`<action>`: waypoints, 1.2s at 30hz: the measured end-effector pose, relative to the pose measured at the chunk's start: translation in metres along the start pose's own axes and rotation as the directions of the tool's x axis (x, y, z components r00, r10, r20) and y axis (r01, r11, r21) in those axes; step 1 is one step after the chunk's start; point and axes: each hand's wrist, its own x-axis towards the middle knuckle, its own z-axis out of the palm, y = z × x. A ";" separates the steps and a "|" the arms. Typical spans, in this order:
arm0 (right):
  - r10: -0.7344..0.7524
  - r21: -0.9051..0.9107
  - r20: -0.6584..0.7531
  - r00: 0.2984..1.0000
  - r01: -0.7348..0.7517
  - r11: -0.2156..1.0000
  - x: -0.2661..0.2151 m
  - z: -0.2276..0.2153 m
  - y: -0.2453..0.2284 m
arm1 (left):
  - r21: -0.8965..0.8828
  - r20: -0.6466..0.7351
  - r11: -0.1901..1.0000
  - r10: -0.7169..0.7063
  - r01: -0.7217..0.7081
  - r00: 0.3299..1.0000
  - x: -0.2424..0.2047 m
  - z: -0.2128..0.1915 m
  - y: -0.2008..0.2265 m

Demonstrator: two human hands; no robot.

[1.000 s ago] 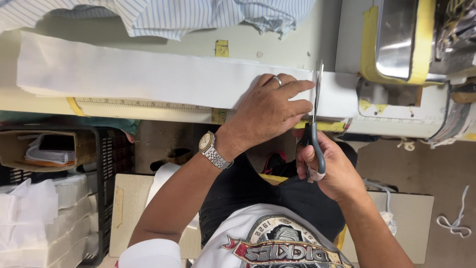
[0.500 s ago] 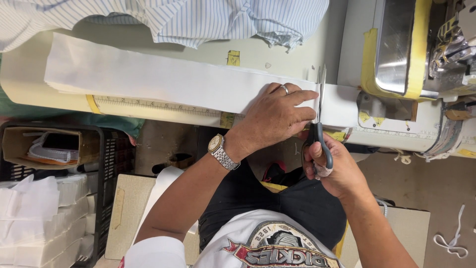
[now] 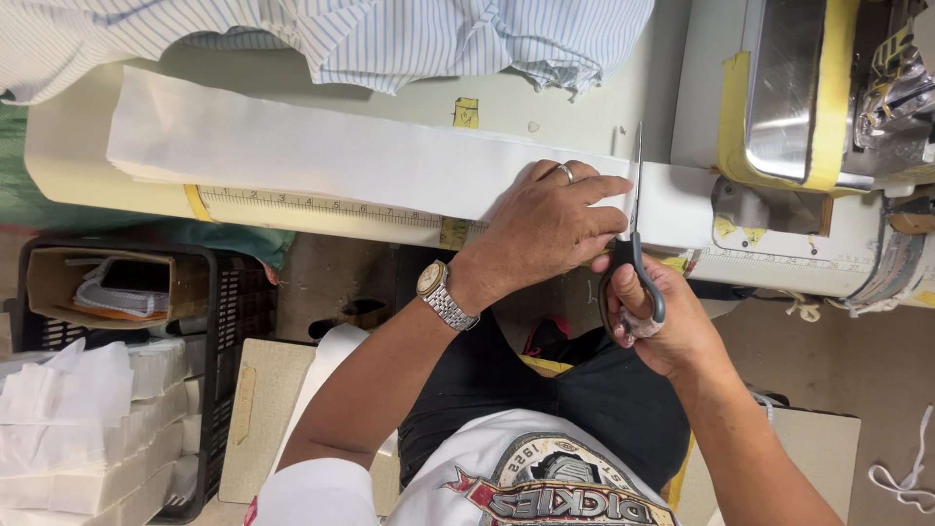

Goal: The person cuts several strips of white fabric using shears while working at a table in a manufacturing environment.

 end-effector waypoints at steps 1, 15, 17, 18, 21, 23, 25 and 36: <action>0.001 0.000 0.008 1.000 -0.001 1.000 0.001 -0.001 0.001 | -0.001 0.000 1.000 -0.007 0.007 1.000 0.000 -0.003 0.001; 0.288 0.010 0.000 0.958 -0.288 0.958 -0.050 -0.034 -0.015 | 0.129 -0.163 0.989 0.097 -0.076 0.982 0.001 0.000 -0.002; 0.323 0.071 0.004 0.946 -0.322 0.944 -0.044 -0.038 -0.005 | -0.233 -0.281 0.966 0.045 -0.114 0.959 0.002 -0.015 0.001; 0.322 0.070 0.009 0.947 -0.322 0.944 -0.042 -0.039 -0.008 | -0.228 -0.282 0.967 0.044 -0.111 0.958 -0.007 -0.029 -0.001; 0.331 0.070 0.013 0.943 -0.332 0.941 -0.043 -0.038 -0.010 | -0.322 -0.605 0.945 -0.253 0.059 0.755 -0.035 -0.059 -0.003; 0.344 0.065 0.008 0.939 -0.344 0.937 -0.043 -0.039 -0.009 | -0.076 -0.856 0.973 -0.176 0.219 0.485 -0.055 -0.069 -0.003; 0.340 0.088 0.021 0.940 -0.340 0.936 -0.043 -0.040 -0.007 | 0.000 -0.760 0.983 -0.121 0.186 0.639 -0.055 -0.067 0.018; 0.296 0.045 -0.020 0.955 -0.295 0.954 -0.054 -0.032 -0.008 | 0.447 -0.153 0.884 0.227 -0.137 0.962 -0.001 0.002 0.013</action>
